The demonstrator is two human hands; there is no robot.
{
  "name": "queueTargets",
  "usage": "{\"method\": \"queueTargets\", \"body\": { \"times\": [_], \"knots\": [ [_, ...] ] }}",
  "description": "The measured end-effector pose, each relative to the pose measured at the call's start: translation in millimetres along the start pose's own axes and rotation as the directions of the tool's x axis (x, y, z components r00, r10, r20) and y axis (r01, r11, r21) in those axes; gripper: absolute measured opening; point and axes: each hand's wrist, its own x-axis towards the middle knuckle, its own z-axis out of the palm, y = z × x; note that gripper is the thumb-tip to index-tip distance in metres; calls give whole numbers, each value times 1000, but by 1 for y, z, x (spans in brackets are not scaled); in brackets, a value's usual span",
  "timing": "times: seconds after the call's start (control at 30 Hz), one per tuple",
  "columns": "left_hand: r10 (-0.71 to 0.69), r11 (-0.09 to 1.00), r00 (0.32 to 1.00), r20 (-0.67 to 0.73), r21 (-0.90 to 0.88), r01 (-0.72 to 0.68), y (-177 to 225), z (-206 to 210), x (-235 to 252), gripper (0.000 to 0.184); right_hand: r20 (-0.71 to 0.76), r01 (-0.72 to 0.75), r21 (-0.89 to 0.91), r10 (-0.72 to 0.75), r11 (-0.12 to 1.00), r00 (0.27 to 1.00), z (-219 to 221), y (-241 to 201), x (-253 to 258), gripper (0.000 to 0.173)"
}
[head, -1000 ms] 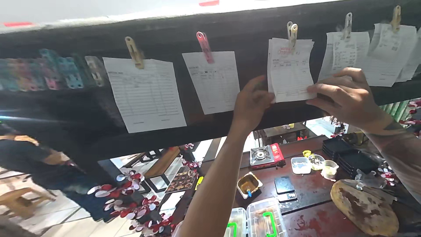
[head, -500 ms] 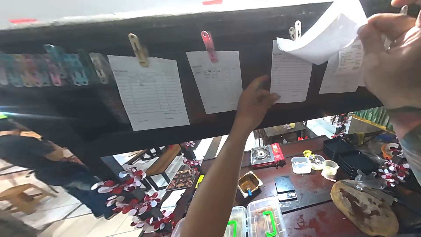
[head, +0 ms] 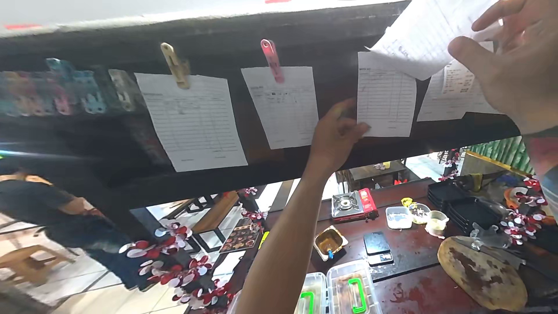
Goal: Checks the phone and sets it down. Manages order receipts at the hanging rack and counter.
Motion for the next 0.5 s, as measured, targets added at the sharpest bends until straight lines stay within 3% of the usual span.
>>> {"method": "queueTargets", "body": {
  "times": [0.2,0.33,0.43,0.5],
  "knots": [
    [9,1000,1000,0,2,-9,1,0,-2,55,-90,-93,191,112,977,990,2,-10,2,58],
    [0,1000,1000,11,-13,0,2,-1,-4,56,-89,-83,283,112,956,990,5,-9,-1,54],
    [-4,1000,1000,14,0,4,3,-1,-4,57,-88,-40,326,73,945,993,7,-14,-5,51],
    [-10,1000,1000,10,-2,10,4,-1,-5,58,-75,54,301,-33,952,997,8,-13,-11,49]
  ]
}}
